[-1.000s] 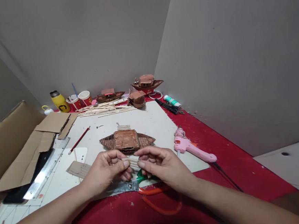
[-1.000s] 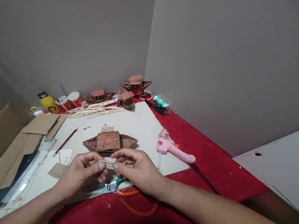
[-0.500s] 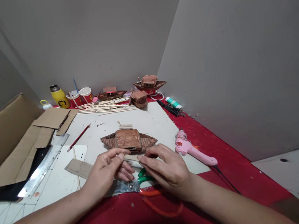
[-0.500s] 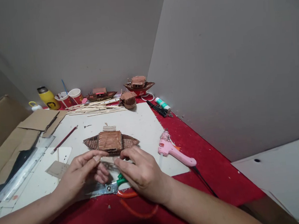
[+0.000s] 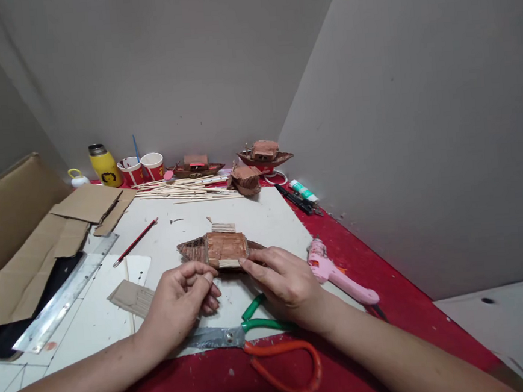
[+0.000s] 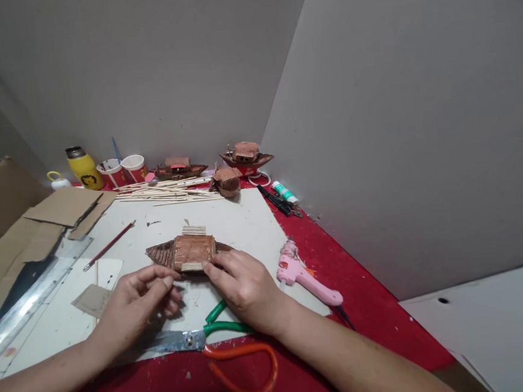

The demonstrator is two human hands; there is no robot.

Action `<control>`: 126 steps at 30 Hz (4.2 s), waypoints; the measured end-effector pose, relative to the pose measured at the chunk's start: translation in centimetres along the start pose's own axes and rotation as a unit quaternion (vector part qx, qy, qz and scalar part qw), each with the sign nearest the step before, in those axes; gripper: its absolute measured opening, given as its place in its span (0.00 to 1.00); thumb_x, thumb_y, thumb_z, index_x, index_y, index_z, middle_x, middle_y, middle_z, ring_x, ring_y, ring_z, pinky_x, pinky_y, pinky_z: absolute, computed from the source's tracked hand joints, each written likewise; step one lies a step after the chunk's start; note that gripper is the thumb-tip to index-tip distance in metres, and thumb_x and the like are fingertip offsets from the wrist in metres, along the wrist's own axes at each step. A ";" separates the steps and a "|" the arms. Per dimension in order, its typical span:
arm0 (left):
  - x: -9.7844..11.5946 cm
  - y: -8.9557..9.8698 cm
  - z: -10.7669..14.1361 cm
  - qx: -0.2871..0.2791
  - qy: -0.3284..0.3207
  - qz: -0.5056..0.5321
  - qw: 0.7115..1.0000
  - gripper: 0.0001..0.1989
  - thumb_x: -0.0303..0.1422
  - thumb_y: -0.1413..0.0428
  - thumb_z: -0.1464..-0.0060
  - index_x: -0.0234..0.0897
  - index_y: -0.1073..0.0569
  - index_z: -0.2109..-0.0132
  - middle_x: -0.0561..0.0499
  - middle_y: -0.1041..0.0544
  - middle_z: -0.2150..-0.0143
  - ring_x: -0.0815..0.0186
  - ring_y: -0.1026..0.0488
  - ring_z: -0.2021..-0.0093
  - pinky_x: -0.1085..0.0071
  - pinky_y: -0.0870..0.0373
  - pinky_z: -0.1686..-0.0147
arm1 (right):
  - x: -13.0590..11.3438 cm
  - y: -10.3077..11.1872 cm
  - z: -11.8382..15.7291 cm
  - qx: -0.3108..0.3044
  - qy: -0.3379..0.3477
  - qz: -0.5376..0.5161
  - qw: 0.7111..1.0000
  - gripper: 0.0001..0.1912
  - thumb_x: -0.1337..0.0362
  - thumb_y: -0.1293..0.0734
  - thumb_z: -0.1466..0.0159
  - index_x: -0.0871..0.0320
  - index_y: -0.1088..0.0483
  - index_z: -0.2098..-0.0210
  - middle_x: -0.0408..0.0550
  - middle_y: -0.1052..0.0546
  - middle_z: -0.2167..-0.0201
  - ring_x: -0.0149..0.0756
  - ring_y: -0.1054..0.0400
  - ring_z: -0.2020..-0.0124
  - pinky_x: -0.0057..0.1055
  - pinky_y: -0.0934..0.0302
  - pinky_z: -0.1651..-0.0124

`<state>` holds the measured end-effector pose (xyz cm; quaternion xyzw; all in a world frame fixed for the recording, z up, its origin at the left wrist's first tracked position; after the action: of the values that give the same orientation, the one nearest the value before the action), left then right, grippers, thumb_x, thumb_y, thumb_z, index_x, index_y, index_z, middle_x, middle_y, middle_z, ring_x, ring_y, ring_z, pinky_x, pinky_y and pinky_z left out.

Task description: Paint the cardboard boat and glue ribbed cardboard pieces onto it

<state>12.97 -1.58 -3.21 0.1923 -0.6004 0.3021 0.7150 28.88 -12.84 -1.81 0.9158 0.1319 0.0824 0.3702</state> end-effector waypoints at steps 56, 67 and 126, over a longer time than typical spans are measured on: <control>-0.9 -0.8 -0.9 -0.025 0.095 0.006 0.995 0.18 0.44 0.38 0.52 0.31 0.25 0.64 0.48 0.22 0.75 0.68 0.26 0.79 0.73 0.29 0.77 | -0.8 -0.5 0.5 -0.040 -0.018 0.026 0.999 0.11 0.73 0.41 0.32 0.64 0.28 0.56 0.55 0.23 0.67 0.39 0.32 0.67 0.35 0.36 0.66; -0.8 -0.8 -0.9 -0.043 0.098 0.005 0.994 0.17 0.43 0.38 0.51 0.30 0.25 0.65 0.47 0.21 0.75 0.68 0.25 0.78 0.74 0.29 0.76 | -0.8 0.0 0.5 -0.014 -0.012 0.007 1.000 0.10 0.74 0.41 0.33 0.65 0.30 0.54 0.57 0.23 0.66 0.39 0.33 0.67 0.35 0.36 0.66; 3.4 8.1 0.4 -0.041 0.009 -0.267 0.963 0.14 0.36 0.40 0.51 0.36 0.21 0.57 0.51 0.24 0.74 0.68 0.31 0.76 0.74 0.34 0.75 | -2.5 5.2 7.1 -0.390 -0.205 -0.105 0.892 0.21 0.71 0.37 0.45 0.54 0.33 0.51 0.48 0.24 0.64 0.42 0.30 0.65 0.35 0.40 0.63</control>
<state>7.67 4.84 -0.49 0.3131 -0.5326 0.0770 0.7825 29.24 -21.85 -3.36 0.6754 0.1053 -0.1019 0.7228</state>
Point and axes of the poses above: each hand's wrist, its own z-axis away from the middle knuckle, its own y-axis out of the back of the hand, x = y × z, the point moved 3 cm from there along -z, towards the middle knuckle
